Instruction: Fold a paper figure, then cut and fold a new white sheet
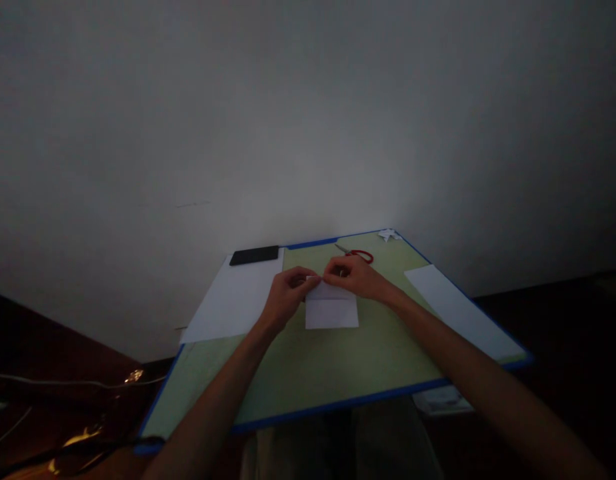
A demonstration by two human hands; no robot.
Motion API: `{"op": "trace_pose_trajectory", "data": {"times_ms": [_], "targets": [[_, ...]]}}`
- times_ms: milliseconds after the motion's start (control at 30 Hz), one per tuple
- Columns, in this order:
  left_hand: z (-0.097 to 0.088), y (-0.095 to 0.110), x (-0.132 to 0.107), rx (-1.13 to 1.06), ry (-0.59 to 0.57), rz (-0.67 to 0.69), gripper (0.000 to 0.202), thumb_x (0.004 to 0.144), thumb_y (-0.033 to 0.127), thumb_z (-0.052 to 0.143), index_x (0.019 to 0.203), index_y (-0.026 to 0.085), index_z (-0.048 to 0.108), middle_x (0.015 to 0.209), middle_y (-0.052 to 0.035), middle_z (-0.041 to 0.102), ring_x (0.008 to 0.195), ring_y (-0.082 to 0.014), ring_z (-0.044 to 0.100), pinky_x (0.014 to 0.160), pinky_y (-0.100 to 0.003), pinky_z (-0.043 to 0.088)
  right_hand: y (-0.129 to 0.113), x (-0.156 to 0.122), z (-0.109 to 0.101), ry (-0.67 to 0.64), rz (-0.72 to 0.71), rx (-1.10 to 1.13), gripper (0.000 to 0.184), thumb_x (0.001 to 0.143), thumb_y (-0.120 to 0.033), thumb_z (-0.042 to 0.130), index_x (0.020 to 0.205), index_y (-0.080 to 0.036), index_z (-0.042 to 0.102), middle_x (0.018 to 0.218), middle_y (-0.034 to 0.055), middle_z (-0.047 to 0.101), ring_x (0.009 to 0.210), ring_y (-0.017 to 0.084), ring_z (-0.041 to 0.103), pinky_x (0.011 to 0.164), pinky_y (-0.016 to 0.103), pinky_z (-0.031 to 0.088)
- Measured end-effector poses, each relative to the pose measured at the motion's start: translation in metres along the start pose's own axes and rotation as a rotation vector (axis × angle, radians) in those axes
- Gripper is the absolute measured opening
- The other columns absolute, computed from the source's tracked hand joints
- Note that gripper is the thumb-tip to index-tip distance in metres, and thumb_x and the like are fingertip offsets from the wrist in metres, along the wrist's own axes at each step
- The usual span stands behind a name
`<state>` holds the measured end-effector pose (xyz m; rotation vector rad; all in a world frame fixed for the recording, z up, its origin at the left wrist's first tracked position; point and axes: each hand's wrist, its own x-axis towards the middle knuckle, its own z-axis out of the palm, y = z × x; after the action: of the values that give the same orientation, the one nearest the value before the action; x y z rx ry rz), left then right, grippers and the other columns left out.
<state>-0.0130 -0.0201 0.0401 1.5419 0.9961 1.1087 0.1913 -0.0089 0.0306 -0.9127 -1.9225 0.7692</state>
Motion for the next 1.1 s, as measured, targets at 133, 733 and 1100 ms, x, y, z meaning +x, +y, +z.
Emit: {"op": "trace_pose_trajectory", "data": {"times_ms": [133, 733, 1100], "targets": [[-0.001, -0.002, 0.001, -0.001, -0.001, -0.003, 0.028, 0.066, 0.041, 0.085, 0.074, 0.016, 0.076, 0.067, -0.0027, 0.071, 0.061, -0.0134, 0.06, 0.055, -0.023, 0.046, -0.001, -0.001, 0.0, 0.002, -0.015, -0.019, 0.019, 0.087, -0.032, 0.067, 0.075, -0.017, 0.064, 0.067, -0.0018, 0.062, 0.062, 0.012, 0.054, 0.059, 0.025, 0.04], [-0.004, -0.008, 0.004, 0.054, 0.019, -0.004, 0.033, 0.069, 0.043, 0.085, 0.086, 0.016, 0.078, 0.08, -0.0067, 0.076, 0.067, -0.0169, 0.067, 0.053, -0.024, 0.051, 0.01, -0.001, -0.026, 0.021, 0.015, -0.091, 0.025, 0.083, -0.043, 0.073, 0.081, -0.018, 0.071, 0.075, 0.0021, 0.069, 0.069, 0.015, 0.061, 0.065, 0.028, 0.046], [-0.006, -0.016, 0.01, -0.074, 0.17, 0.083, 0.034, 0.078, 0.045, 0.074, 0.09, 0.019, 0.056, 0.072, -0.0011, 0.07, 0.067, -0.0184, 0.067, 0.061, -0.032, 0.057, 0.017, 0.003, -0.005, 0.174, 0.158, -0.055, 0.035, 0.081, -0.045, 0.072, 0.099, -0.016, 0.071, 0.082, 0.0045, 0.07, 0.066, 0.015, 0.061, 0.056, 0.026, 0.046]]}}
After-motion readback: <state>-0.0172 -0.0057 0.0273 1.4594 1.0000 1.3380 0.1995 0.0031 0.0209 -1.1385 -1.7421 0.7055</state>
